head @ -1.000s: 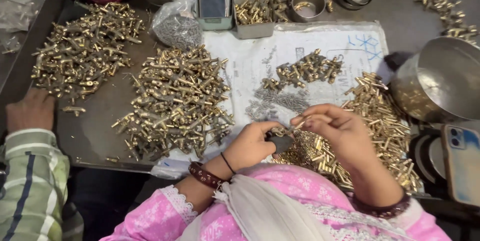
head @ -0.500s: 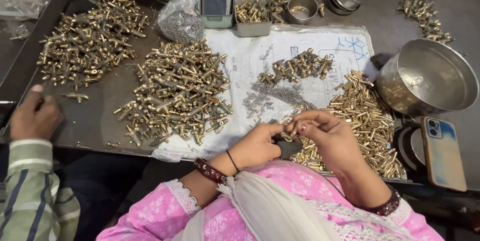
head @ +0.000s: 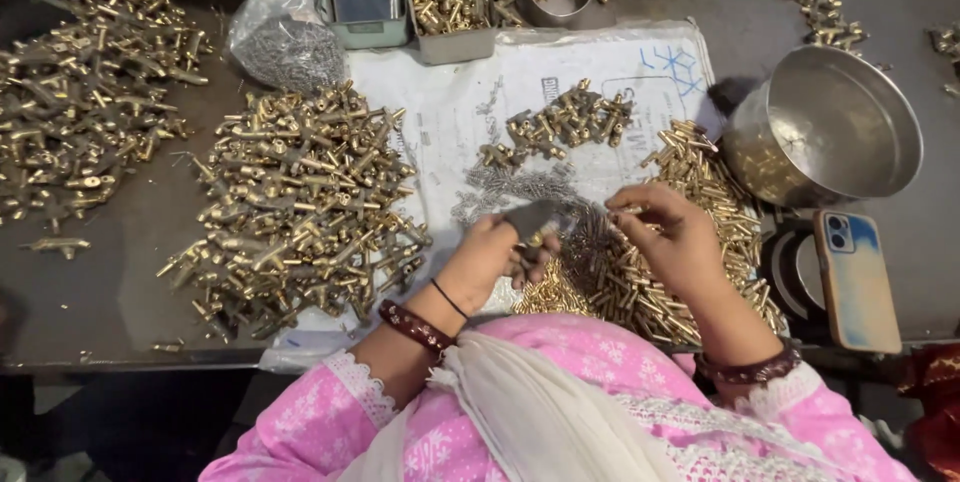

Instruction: The person sits at a workbench covered with piles of brass fittings and sorts through them, picking individual pieces from a pile and placing them into separate groups on the table while holding a small dark handheld tool. A coworker at the same table handles similar brass pieces.

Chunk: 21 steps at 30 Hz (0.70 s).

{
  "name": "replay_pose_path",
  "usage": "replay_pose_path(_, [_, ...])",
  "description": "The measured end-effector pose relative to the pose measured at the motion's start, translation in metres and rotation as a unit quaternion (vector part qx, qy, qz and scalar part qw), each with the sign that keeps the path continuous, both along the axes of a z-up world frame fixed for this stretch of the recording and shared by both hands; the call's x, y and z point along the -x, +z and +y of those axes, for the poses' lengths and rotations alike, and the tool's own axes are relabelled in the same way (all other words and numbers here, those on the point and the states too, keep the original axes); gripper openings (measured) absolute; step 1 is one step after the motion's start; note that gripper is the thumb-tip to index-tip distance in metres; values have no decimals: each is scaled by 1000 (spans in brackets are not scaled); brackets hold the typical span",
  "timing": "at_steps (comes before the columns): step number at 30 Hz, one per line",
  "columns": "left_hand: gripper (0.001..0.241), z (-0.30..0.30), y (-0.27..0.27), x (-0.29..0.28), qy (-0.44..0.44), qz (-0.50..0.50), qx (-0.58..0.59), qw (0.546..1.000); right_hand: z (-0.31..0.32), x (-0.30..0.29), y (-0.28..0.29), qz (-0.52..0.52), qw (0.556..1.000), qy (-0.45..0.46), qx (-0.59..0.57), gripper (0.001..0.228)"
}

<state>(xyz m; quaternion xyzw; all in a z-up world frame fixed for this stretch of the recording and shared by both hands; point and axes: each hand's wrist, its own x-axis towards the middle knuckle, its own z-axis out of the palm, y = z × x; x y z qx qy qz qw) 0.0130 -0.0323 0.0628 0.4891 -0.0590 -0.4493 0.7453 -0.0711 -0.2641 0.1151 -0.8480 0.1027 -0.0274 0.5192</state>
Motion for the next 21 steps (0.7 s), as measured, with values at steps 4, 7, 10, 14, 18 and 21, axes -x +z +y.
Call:
replay_pose_path(4, [40,8,-7,-24,57,37,-28,997,10,-21,-39,-38,980,80,178,18])
replay_pose_path(7, [44,17,-22,-32,82,68,-49,993,25,-35,-58,-76,946,157,275,19])
replay_pose_path(10, [46,24,-34,-45,78,77,-60,992,29,-47,-78,-51,918,178,351,18])
replay_pose_path(14, [44,15,-41,-59,37,88,-62,993,30,-53,-74,-7,902,196,385,18])
replay_pose_path(18, [49,8,-54,-58,-7,105,-50,993,34,-61,-46,52,955,115,269,17])
replay_pose_path(21, [43,8,-63,-59,-29,103,-42,993,47,-69,-6,24,986,70,147,19])
